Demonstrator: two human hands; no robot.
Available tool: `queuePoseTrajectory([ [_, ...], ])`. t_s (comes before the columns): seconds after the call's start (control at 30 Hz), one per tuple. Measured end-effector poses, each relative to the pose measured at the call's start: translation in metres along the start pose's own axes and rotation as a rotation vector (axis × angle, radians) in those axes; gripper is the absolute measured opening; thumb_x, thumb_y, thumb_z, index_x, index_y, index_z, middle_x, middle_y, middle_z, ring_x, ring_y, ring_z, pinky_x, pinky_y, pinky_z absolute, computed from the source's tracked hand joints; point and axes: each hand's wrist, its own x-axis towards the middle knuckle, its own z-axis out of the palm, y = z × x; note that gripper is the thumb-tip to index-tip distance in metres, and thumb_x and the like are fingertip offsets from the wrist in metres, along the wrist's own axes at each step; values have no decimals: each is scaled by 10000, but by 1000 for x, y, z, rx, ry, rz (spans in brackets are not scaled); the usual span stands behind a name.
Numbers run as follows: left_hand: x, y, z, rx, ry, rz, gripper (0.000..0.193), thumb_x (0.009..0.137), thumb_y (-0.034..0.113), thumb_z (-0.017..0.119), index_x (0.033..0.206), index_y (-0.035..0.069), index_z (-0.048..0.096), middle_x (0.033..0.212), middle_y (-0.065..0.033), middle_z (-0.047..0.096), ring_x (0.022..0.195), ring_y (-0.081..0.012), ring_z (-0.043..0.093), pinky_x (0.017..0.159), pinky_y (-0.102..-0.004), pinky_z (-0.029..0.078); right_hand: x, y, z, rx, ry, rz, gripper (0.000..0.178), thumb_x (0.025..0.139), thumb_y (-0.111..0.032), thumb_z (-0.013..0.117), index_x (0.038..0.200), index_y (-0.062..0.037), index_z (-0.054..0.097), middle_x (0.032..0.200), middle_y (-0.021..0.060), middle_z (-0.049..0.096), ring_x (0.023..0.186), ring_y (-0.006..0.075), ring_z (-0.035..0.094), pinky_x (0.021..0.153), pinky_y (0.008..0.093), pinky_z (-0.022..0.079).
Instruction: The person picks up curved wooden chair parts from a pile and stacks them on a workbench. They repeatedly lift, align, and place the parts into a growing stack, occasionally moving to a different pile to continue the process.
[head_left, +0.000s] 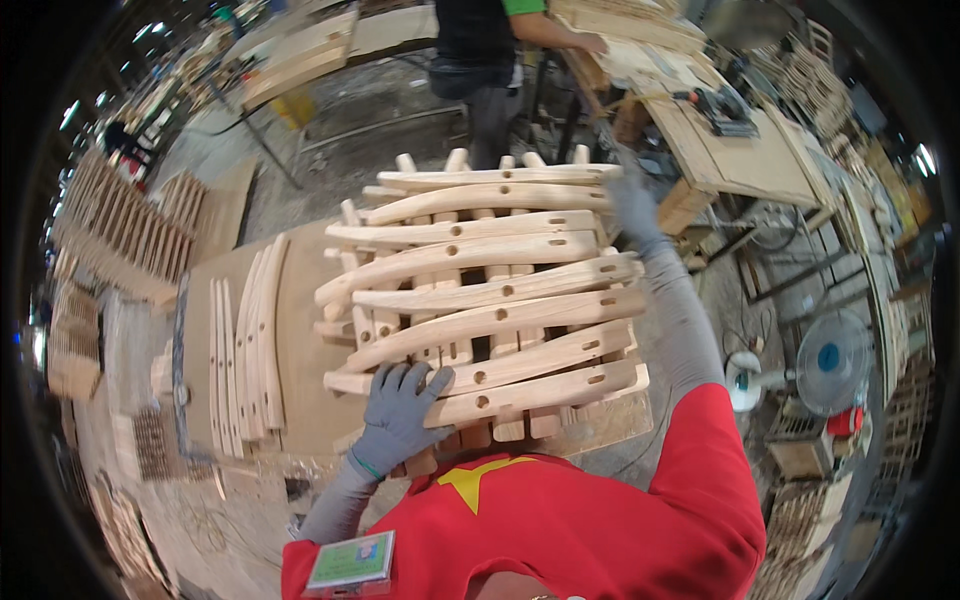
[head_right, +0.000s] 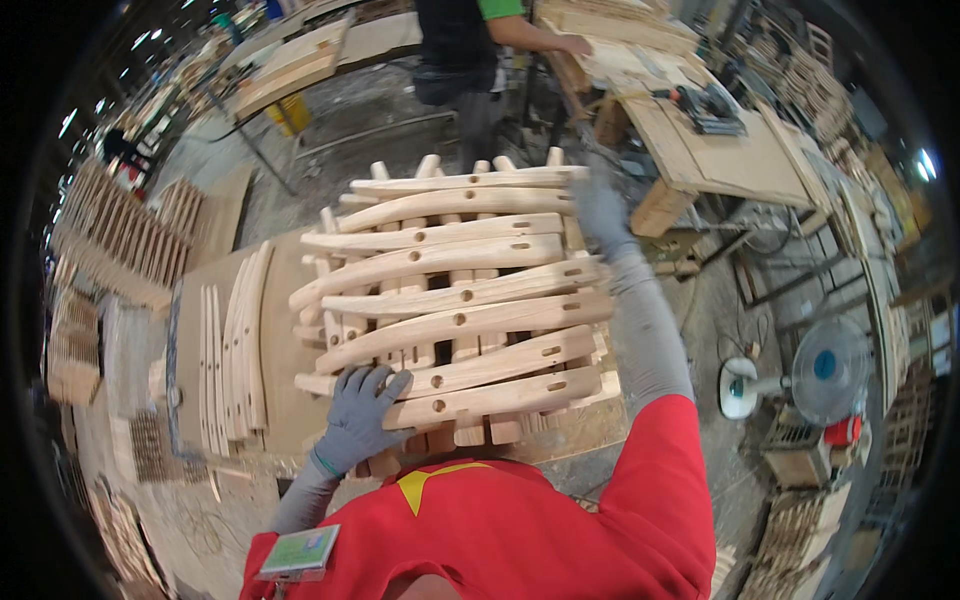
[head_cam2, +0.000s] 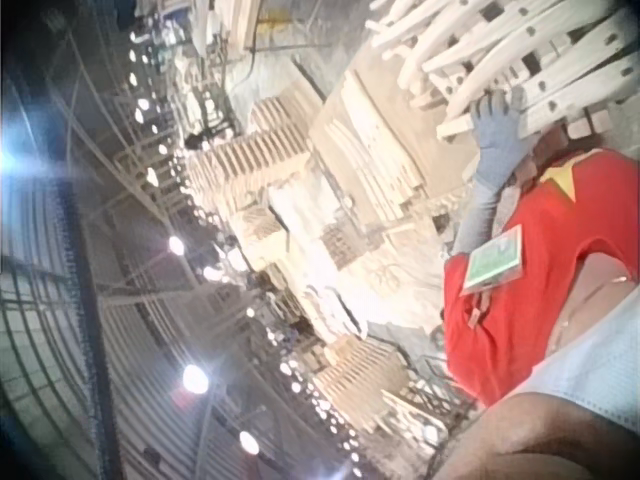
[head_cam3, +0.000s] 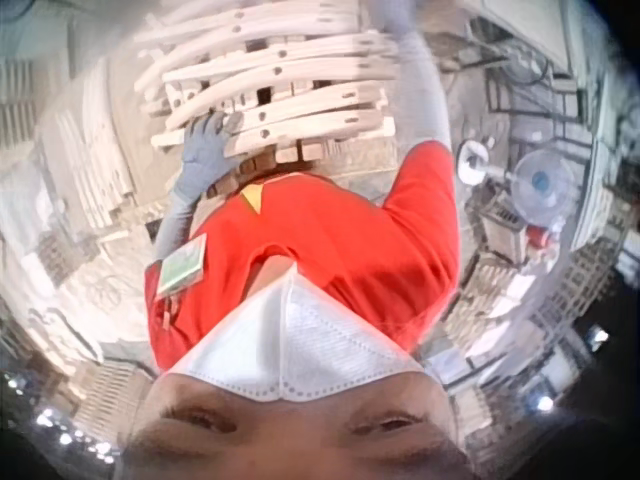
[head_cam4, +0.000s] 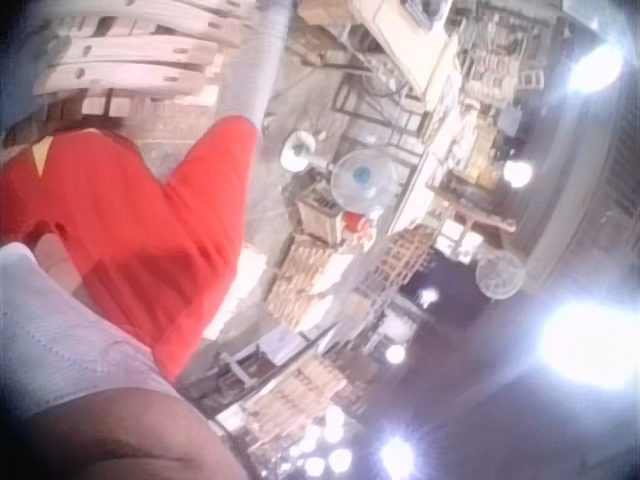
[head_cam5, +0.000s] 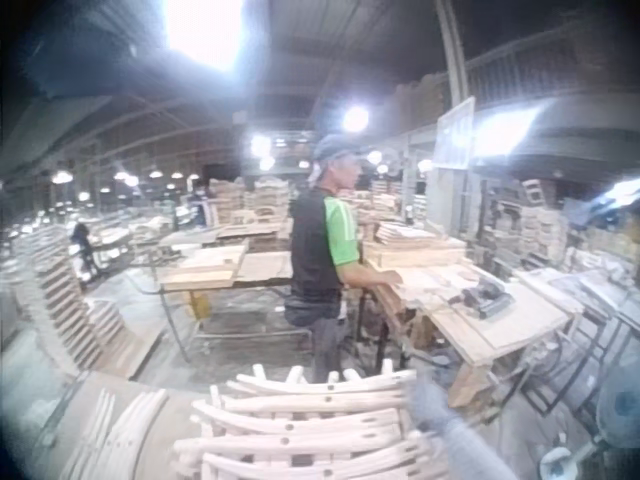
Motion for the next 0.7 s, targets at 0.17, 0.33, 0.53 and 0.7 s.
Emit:
queuePoseTrajectory([
  [0.17,-10,-12,9,6,126,19,764,610,446,758,1280,170,517,1176,-112,507,1108,-302,457,1021,-488,296,28,71,-30,856,222,-61,514,991,-391,372,1276,18,500,1185,137,594,1063,205,561,915,285,435],
  [0.33,-31,-11,1,78,18,-106,768,621,477,743,1290,180,512,1196,-114,506,1121,-302,453,1038,-480,276,5,-3,27,1106,-118,144,586,964,-484,413,1214,25,561,1111,86,607,1005,137,543,867,262,445],
  [0.53,-31,-15,22,22,185,-44,749,650,492,723,1292,173,505,1218,-127,496,1129,-317,445,1041,-517,268,-12,14,-3,817,48,-39,503,987,-381,406,1237,35,539,1179,103,585,1057,168,540,919,273,421],
  [0.7,-52,-25,20,4,191,-65,679,725,541,638,1270,155,516,1253,-145,478,1153,-335,445,1052,-542,262,-54,-33,-4,492,147,-273,445,1005,-262,393,1301,60,472,1316,144,505,1184,184,480,1012,283,361],
])
